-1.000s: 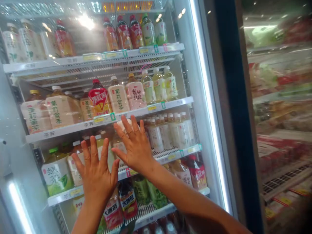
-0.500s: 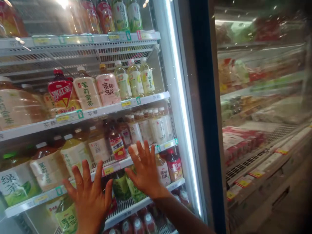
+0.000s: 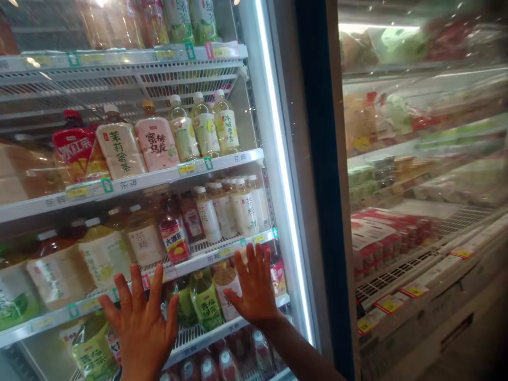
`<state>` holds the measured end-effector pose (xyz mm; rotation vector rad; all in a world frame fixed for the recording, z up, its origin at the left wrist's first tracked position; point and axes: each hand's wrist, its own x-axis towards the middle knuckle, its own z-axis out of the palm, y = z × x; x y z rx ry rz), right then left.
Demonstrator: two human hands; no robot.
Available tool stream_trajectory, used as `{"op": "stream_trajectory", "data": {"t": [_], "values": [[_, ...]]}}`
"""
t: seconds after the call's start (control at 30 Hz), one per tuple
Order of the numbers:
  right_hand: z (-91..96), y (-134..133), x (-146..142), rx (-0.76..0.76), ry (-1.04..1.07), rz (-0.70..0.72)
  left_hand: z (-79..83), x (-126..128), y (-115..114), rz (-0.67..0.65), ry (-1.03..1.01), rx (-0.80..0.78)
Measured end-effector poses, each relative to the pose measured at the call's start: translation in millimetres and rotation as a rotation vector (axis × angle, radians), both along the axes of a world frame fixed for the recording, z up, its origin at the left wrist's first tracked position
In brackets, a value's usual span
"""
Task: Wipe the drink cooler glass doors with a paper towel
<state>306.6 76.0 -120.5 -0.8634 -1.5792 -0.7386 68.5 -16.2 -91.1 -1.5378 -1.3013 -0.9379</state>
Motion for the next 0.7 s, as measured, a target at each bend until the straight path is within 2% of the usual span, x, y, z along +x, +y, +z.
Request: {"op": "stream_trajectory", "data": {"t": [0.07,0.13,0.2,0.23,0.3,0.37,0.47,0.57,0.63,0.7], "values": [[12.6,7.2,10.7,-0.006,0.071,-0.008,-0.1,3.0,0.3,-0.002,-0.004,-0.001],[35.3,11.5,13.0,-0.003,0.154,-0.018,1.3,5.9,0.7,-0.007,-0.012,-0.004],[48.3,8.7,1.8,-0.005,0.152,-0.019,3.3,8.2,1.0,-0.014,-0.017,-0.006],[47.1,5.0,-7.4,-0.008,0.103,-0.013,4.2,8.8,0.9,-0.017,-0.020,-0.006],[30.8,-3.0,-24.4,0.001,-0.050,0.006,5.2,8.3,0.3,-0.019,-0.023,-0.007],[6.1,-6.2,-28.6,0.012,-0.143,0.006,4.8,5.6,-1.1,-0.018,-0.024,-0.009],[-21.7,-0.8,-10.8,-0.035,0.055,-0.055,0.6,-0.1,-4.1,-0.025,-0.013,-0.012],[-36.6,1.4,-3.7,-0.101,0.285,-0.103,-9.7,-2.8,-5.1,-0.044,-0.014,-0.024],[-45.8,-3.3,-15.7,-0.092,0.198,-0.079,-19.6,-2.1,-3.9,-0.062,-0.026,-0.030],[-53.6,-7.7,-27.2,-0.033,-0.006,-0.032,-29.7,-0.9,-2.0,-0.071,-0.039,-0.031]]}}
